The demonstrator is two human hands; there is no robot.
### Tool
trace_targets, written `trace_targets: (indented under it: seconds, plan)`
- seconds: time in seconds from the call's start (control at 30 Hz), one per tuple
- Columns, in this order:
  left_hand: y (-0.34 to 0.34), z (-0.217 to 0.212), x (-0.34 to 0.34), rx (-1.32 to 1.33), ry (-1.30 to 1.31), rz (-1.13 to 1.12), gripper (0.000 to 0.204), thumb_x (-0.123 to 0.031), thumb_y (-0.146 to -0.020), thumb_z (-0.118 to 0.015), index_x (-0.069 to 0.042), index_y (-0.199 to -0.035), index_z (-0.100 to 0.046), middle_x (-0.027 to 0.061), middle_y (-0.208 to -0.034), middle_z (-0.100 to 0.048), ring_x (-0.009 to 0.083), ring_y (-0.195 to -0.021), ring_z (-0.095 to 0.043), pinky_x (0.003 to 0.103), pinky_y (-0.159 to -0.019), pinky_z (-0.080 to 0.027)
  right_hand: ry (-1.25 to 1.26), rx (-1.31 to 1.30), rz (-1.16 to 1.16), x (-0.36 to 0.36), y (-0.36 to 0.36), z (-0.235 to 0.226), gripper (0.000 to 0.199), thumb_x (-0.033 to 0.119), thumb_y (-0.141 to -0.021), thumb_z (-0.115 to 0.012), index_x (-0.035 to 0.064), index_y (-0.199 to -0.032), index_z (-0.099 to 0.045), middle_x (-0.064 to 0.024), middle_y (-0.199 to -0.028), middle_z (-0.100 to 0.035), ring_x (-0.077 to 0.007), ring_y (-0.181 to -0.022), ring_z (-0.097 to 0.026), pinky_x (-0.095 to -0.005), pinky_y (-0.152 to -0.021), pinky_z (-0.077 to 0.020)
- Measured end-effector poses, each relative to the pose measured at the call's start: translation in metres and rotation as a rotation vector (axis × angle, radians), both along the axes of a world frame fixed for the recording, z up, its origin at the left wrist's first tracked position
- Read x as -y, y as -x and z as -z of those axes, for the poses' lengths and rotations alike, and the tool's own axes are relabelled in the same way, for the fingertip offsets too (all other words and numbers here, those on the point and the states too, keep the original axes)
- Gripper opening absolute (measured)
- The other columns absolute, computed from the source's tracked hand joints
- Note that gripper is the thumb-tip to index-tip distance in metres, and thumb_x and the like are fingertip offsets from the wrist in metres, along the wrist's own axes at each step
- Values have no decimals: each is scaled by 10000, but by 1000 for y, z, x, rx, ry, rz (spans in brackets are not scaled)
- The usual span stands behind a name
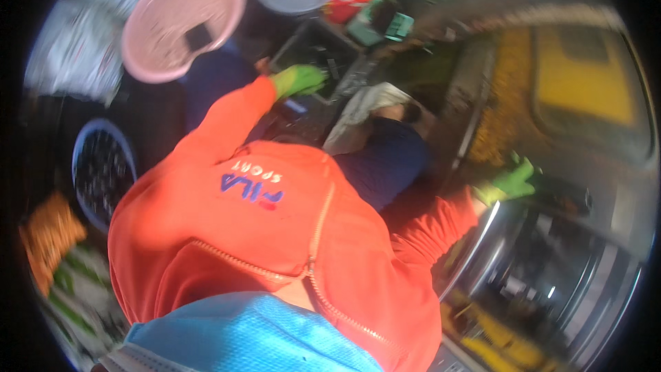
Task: The person puts on green gloves and cleans small metal parts using a metal rod. They pick up parts from a pink basin, scrub them, and place them into a white bowl. The person works methodically, handling each part individually.
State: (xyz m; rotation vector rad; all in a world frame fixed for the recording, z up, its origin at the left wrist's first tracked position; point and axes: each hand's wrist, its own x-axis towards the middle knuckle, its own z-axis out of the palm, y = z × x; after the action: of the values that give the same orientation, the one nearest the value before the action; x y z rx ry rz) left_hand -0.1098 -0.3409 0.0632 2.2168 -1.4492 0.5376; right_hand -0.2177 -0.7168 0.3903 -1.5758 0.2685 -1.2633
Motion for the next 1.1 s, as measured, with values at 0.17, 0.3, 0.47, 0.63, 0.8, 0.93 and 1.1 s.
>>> trace_targets:
  seconds: [0.17,0.3,0.47,0.63,0.8,0.93,1.1]
  plan:
    - [12,39,-1,-1283,-639,-200,244,-264,-821,-559,-62,-791,-692,152,-795,-683,288,-665,-658,380,-603,-507,880,109,935,-38,65,4,419,45,-827,-506,-30,-1207,-346,-152,-1121,-413,-239,-938,-482,-347,-830,-449]
    - [-2,66,-10,-1406,-722,-234,320,-289,-852,-470,-56,-782,-678,132,-726,-676,267,-662,-651,413,-658,-485,1141,183,821,-50,70,-15,430,10,-796,-539,-26,-1200,-398,-177,-1156,-463,-312,-1006,-487,-435,-911,-415]
    - [6,115,-7,-785,-943,-141,317,-282,-806,-487,-86,-988,-658,168,-973,-681,360,-885,-654,473,-820,-472,1203,-93,1228,-29,80,-70,425,167,-829,-599,0,-1194,-457,-202,-1149,-493,-370,-969,-502,-481,-872,-405]
    - [4,104,-8,-850,-1012,-130,340,-266,-825,-469,-40,-1014,-639,183,-1046,-662,346,-934,-652,482,-830,-475,1454,-533,1953,-11,109,-78,619,587,-851,-510,74,-1197,-526,-131,-1256,-520,-418,-1007,-494,-543,-804,-379]
    - [8,77,-12,-912,-964,-142,340,-267,-829,-472,-42,-1029,-630,182,-1053,-658,343,-939,-649,476,-833,-476,1404,-470,1753,-12,146,-73,586,544,-861,-525,120,-1264,-502,-95,-1257,-554,-416,-1033,-504,-530,-827,-364]
    - [8,74,-13,-942,-925,-157,341,-268,-833,-474,-44,-1042,-623,181,-1058,-654,341,-944,-646,472,-836,-476,1440,-529,1762,-14,149,-73,525,453,-845,-573,142,-1263,-508,-64,-1262,-566,-420,-1010,-521,-503,-833,-375]
    - [3,70,-20,-976,-879,-192,342,-269,-837,-477,-46,-1057,-615,181,-1066,-649,338,-949,-642,467,-839,-476,1404,-559,1750,-17,146,-74,493,367,-791,-626,137,-1218,-538,-53,-1242,-583,-426,-1010,-523,-486,-826,-381]
